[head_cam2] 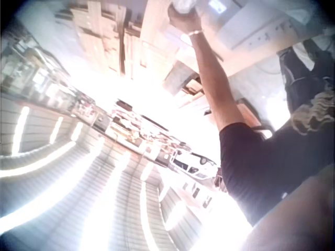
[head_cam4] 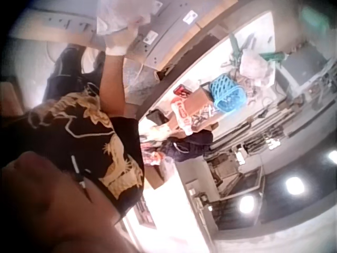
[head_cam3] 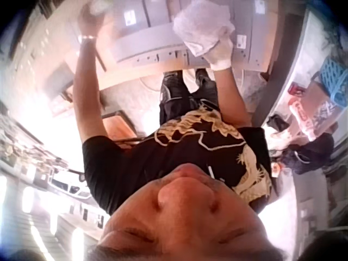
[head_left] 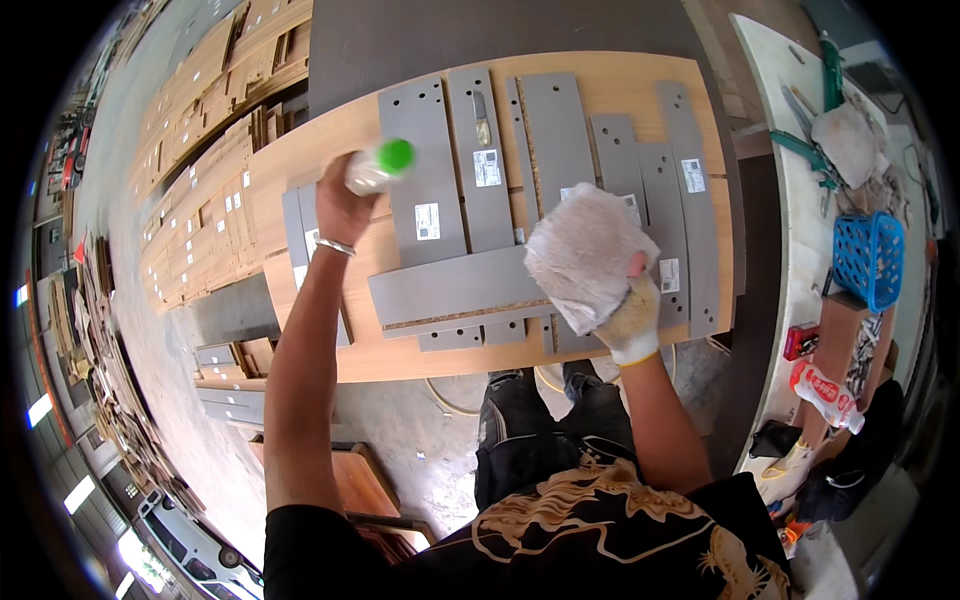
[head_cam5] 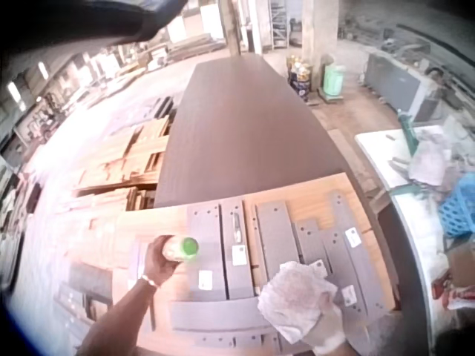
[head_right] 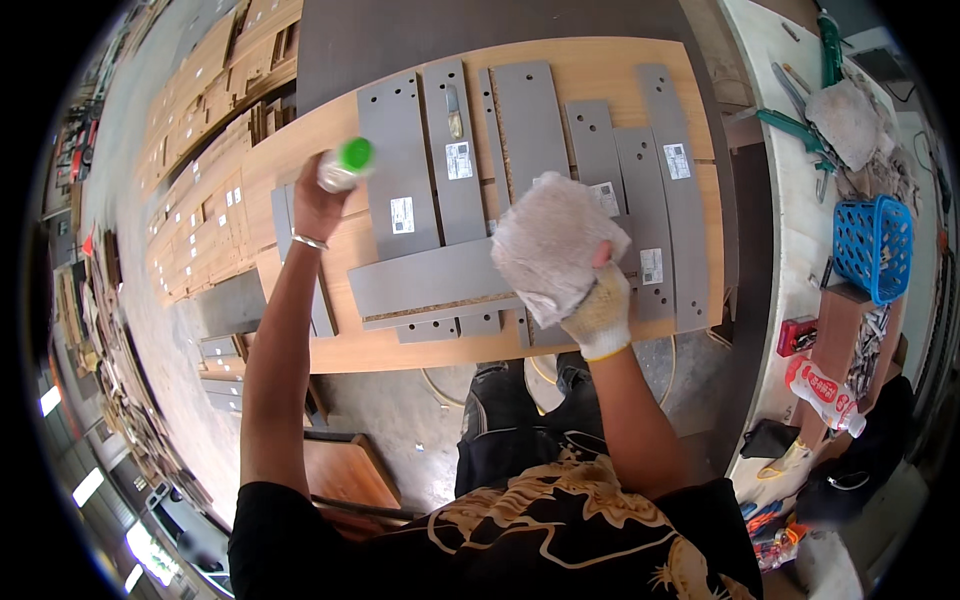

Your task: The person wipes multiple gray wooden planks on a workbench using a white cloth. They repeatedly pick up a plastic bottle with a green cap, pour liquid onto the cloth, and wipe each plank individually before placing it back on the table.

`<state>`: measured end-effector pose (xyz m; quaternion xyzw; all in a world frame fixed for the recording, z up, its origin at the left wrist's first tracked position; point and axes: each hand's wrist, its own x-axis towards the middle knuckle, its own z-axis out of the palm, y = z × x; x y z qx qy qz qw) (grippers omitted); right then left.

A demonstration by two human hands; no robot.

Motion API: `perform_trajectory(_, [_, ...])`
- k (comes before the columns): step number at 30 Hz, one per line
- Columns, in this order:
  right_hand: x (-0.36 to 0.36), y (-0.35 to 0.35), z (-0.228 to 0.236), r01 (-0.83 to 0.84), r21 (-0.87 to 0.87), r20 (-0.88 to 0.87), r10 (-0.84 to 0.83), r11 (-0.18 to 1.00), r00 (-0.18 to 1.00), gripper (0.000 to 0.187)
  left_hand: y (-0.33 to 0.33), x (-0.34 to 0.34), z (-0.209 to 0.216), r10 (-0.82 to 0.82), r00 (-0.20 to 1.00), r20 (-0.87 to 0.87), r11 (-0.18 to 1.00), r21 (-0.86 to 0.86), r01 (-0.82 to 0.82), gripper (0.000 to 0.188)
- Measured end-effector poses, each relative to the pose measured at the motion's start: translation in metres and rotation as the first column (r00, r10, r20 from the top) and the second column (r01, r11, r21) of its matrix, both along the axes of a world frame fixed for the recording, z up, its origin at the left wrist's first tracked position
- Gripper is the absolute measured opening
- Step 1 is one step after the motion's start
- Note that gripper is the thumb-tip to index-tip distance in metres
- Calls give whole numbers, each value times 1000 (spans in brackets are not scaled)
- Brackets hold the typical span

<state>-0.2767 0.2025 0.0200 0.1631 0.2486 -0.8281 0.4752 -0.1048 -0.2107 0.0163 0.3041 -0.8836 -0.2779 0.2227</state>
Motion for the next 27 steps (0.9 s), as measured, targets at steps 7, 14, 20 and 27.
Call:
perform_trajectory(7, [17,-41,6,-123,-69,94,129,990,987,85,103,-44,70,-175,900,399,787,-493,372,49])
perform_trajectory(14, [16,-70,24,-172,-121,35,177,978,984,81,104,-7,90,-79,931,355,778,-562,280,53])
perform_trajectory(20, [39,-97,17,-248,-166,88,265,954,960,82,69,17,68,17,966,259,821,-555,135,45])
perform_trajectory(27, [52,-120,28,-219,-253,203,274,942,940,79,43,29,30,132,985,112,893,-444,-69,47])
